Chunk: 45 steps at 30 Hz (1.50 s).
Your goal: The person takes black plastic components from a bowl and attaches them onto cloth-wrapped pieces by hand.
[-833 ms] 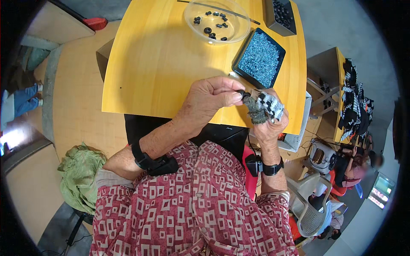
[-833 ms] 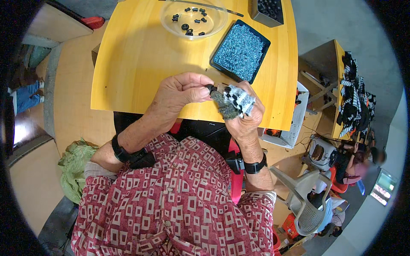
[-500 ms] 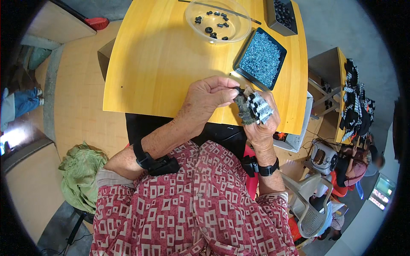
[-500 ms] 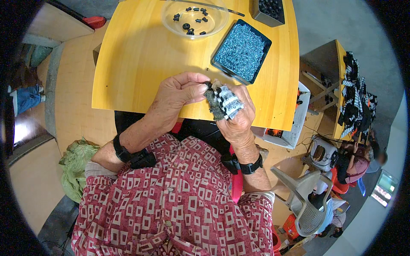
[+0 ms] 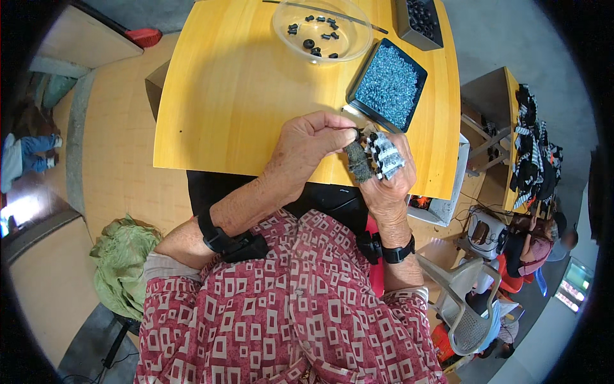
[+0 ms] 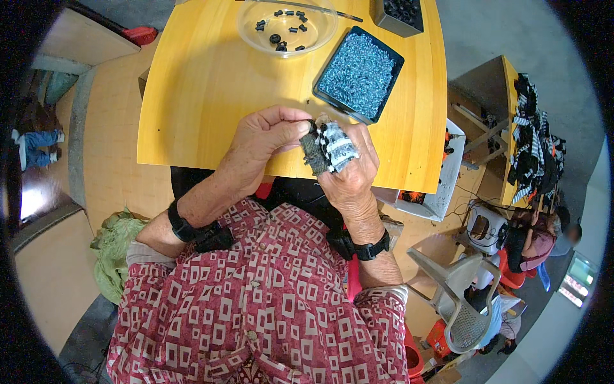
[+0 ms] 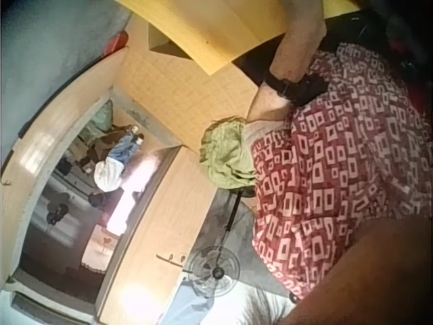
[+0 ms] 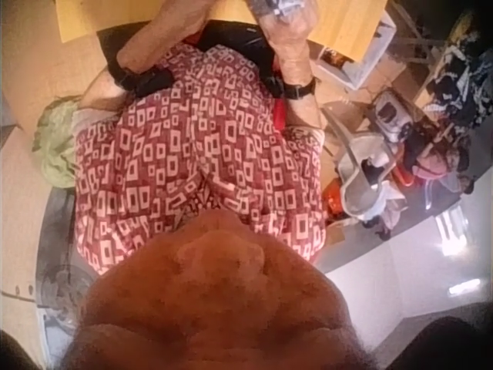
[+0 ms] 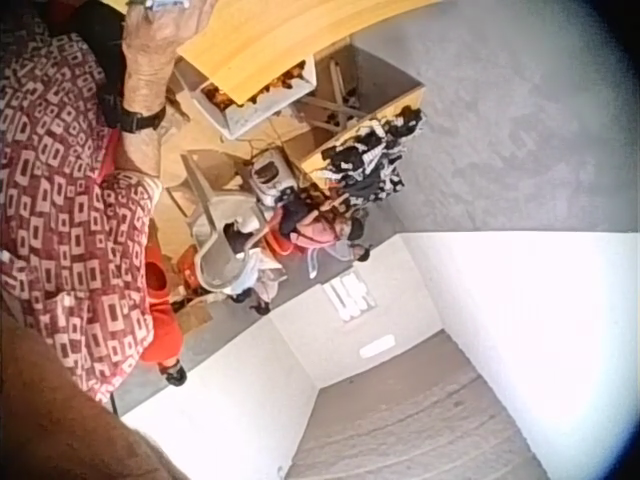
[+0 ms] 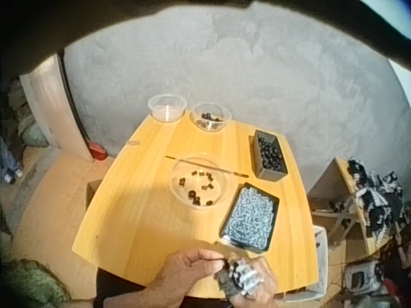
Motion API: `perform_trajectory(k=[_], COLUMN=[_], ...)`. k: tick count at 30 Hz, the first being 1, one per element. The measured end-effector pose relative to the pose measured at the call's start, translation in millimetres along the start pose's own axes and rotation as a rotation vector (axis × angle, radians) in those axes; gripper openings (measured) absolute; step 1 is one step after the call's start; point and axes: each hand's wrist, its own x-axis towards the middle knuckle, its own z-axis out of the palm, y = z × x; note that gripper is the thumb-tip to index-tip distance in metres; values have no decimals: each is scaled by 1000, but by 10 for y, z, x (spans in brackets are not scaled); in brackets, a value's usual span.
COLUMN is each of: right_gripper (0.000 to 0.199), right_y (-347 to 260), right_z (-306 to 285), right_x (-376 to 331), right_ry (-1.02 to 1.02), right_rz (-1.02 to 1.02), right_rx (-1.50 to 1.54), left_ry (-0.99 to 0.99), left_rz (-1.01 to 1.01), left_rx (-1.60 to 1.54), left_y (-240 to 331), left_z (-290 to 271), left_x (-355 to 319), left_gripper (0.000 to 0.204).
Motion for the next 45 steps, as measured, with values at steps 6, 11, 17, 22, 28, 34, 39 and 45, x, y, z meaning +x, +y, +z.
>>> perform_trajectory(k=[6, 11, 17, 22, 28, 34, 39, 45], right_gripper=[29, 29, 26, 29, 26, 24, 25, 26], right_y=[-56, -52, -50, -7, 43, 109, 111, 73], right_z=[-83, -108, -122, -111, -180, -218, -295, -348], right_x=[38, 41, 12, 41, 110, 95, 109, 83], right_ry=[-59, -106, -173, -133, -180, -179, -164, -154], right_rz=[83, 71, 140, 195, 103, -33, -15, -36], right_rx=[3, 37, 69, 136, 100, -7, 30, 44], left_ry=[-121, -178, -187, -138, -122, -116, -139, -180], left_rz=[27, -42, -28, 2, 50, 54, 67, 14], left_rx=[128, 216, 189, 107, 85, 200, 233, 256], left_y=[44, 123, 17, -50, -69, -59, 6, 63], left_z=[-59, -97, -94, -29, 25, 41, 72, 90], left_x=[57, 76, 103, 92, 85, 65, 27, 4], left_gripper=[20, 18, 16, 15, 15, 17, 19, 18])
